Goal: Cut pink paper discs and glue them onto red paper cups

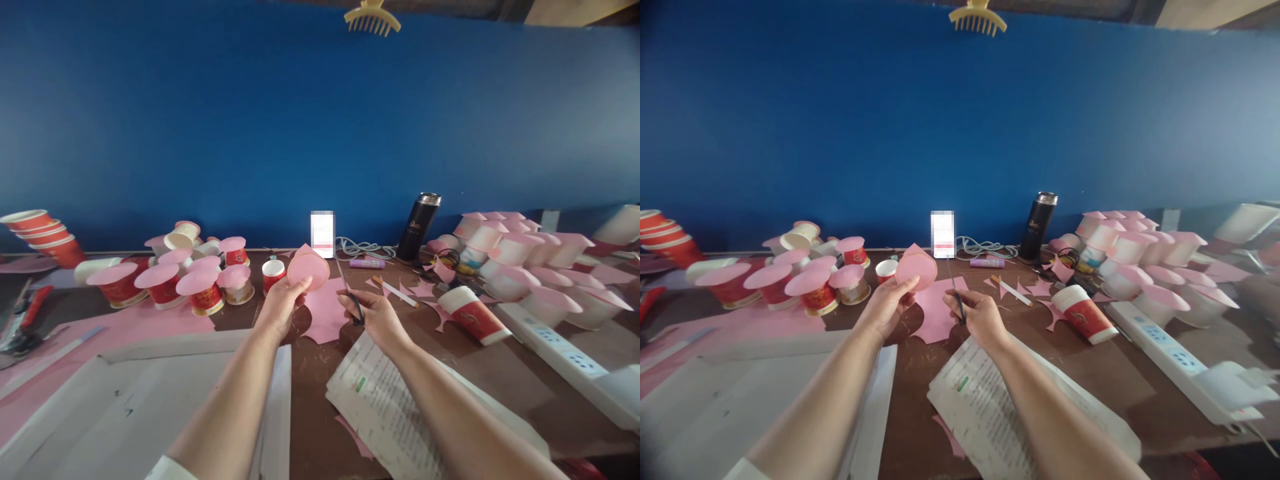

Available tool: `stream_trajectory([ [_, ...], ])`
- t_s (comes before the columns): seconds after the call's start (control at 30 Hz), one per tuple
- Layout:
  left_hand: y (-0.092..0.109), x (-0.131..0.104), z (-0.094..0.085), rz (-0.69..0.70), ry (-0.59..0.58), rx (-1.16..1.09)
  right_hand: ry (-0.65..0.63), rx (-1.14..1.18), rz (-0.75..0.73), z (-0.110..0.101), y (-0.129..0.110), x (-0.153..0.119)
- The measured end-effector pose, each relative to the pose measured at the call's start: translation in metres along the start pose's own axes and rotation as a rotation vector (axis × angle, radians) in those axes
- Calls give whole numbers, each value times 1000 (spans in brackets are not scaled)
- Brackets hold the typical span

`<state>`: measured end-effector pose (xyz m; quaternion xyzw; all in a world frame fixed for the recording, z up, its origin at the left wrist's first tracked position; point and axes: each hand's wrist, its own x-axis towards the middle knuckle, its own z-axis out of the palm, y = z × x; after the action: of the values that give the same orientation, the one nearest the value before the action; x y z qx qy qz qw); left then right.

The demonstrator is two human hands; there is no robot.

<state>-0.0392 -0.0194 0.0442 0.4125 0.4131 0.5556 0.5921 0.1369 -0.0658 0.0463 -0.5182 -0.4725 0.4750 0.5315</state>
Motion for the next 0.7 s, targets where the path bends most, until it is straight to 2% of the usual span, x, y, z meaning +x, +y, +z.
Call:
stream_trajectory([
  [0.17, 0, -2, 1, -86, -77, -75, 52, 84, 64, -5, 7, 6],
  [0.33, -11, -1, 3, -105, -172, 25, 44, 305, 161, -10, 5, 8],
  [0.43, -20, -1, 6, -123, -229, 68, 23, 395, 133, -12, 5, 9],
  [0.57, -27, -3, 11, -140, -252, 133, 37, 389, 72, -12, 12, 12],
  [0.7, -31, -4, 14, -138, -287, 173, 72, 416, 88, -9, 20, 16],
])
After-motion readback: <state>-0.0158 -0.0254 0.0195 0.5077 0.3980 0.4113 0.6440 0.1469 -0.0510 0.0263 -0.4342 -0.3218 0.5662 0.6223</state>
